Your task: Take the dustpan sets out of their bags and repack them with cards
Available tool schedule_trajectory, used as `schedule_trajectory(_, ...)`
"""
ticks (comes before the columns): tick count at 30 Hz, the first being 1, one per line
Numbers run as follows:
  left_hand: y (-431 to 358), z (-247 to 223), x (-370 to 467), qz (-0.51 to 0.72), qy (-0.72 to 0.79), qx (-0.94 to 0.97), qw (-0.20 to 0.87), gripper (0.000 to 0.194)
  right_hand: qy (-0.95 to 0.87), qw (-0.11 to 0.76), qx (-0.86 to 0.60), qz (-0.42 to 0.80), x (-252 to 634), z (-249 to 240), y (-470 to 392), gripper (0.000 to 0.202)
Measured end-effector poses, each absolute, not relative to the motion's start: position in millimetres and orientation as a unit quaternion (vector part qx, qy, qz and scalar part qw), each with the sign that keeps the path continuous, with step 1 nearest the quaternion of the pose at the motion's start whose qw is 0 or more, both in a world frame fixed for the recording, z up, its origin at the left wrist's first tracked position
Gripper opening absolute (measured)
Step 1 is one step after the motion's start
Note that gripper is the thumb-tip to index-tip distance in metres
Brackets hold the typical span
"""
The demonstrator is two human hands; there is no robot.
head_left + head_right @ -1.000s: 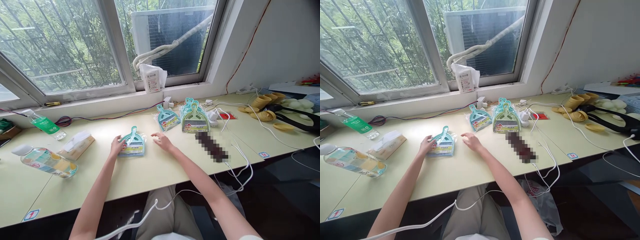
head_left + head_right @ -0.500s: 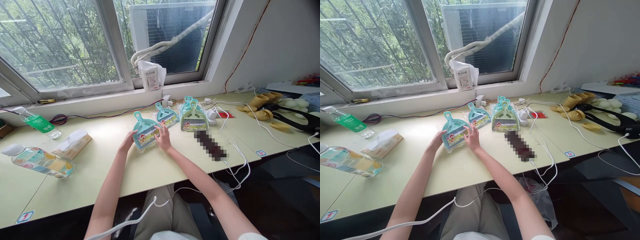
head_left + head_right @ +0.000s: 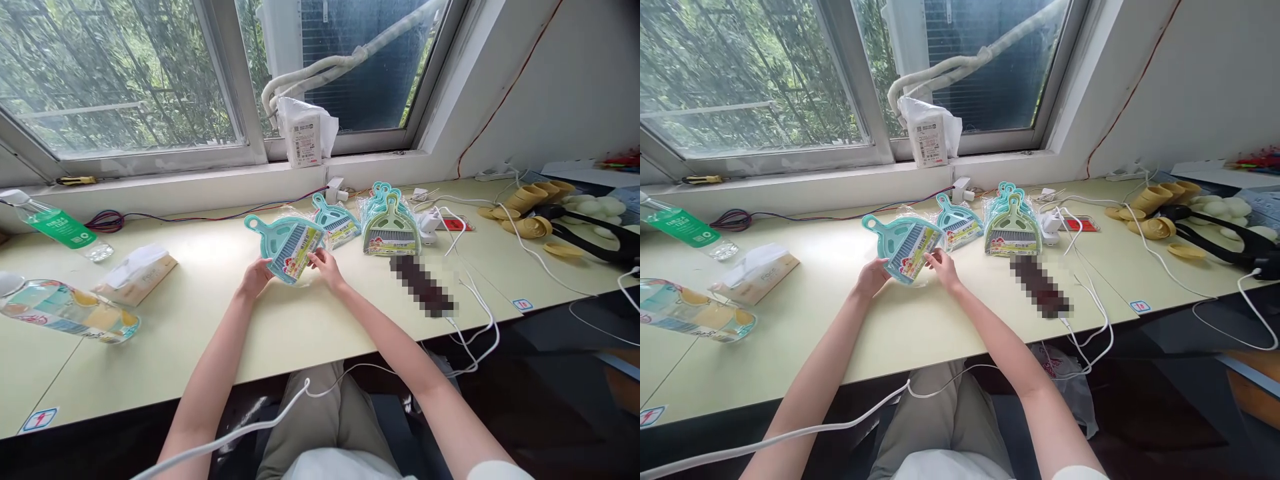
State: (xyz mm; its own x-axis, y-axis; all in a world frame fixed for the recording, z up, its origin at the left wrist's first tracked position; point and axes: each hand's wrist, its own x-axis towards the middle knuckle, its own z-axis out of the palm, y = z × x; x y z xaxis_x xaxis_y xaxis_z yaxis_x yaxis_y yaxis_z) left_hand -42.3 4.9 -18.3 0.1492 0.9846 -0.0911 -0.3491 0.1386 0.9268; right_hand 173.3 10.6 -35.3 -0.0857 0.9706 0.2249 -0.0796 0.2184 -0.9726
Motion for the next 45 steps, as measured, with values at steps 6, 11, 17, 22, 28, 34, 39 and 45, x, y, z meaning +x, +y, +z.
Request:
schedule_trajectory(6, 5, -19, -39, 0.497, 0.343, 0.458, 0.652, 0.044, -0.467, 0.573, -0.379, 0.557, 182, -29, 12, 0.038)
schedule_trajectory(11, 19, -31, -50, 0.562, 0.4, 0.425, 0.586, 0.045, -0.458, 0.566, -0.38, 0.571, 182, -21, 9, 0.041)
schedule_trajectory(17, 29, -34, -65, 0.639, 0.466, 0.356, 0.498, 0.04, -0.461, 0.538, -0.381, 0.594, 177, -22, 7, 0.04)
schedule_trajectory(22, 18, -14, -70, 0.626, 0.51, 0.465, 0.362, 0.056, -0.467, 0.535, -0.382, 0.592, 184, -19, 7, 0.042)
schedule_trajectory(28, 1, 6, -68, 0.543, 0.577, 0.593, 0.143, 0.052, -0.533, 0.467, -0.363, 0.605, 192, -15, 7, 0.041)
schedule_trajectory(34, -4, 11, -68, 0.561, 0.492, 0.586, 0.314, 0.058, -0.535, 0.459, -0.381, 0.598, 193, -19, 11, 0.041)
schedule_trajectory(39, -3, 6, -68, 0.485, 0.533, 0.611, 0.328, 0.053, -0.55, 0.446, -0.377, 0.597, 194, -19, 10, 0.041)
schedule_trajectory(45, 7, -4, -80, 0.569, 0.531, 0.543, 0.314, 0.031, -0.555, 0.448, -0.371, 0.594, 196, -16, 10, 0.043)
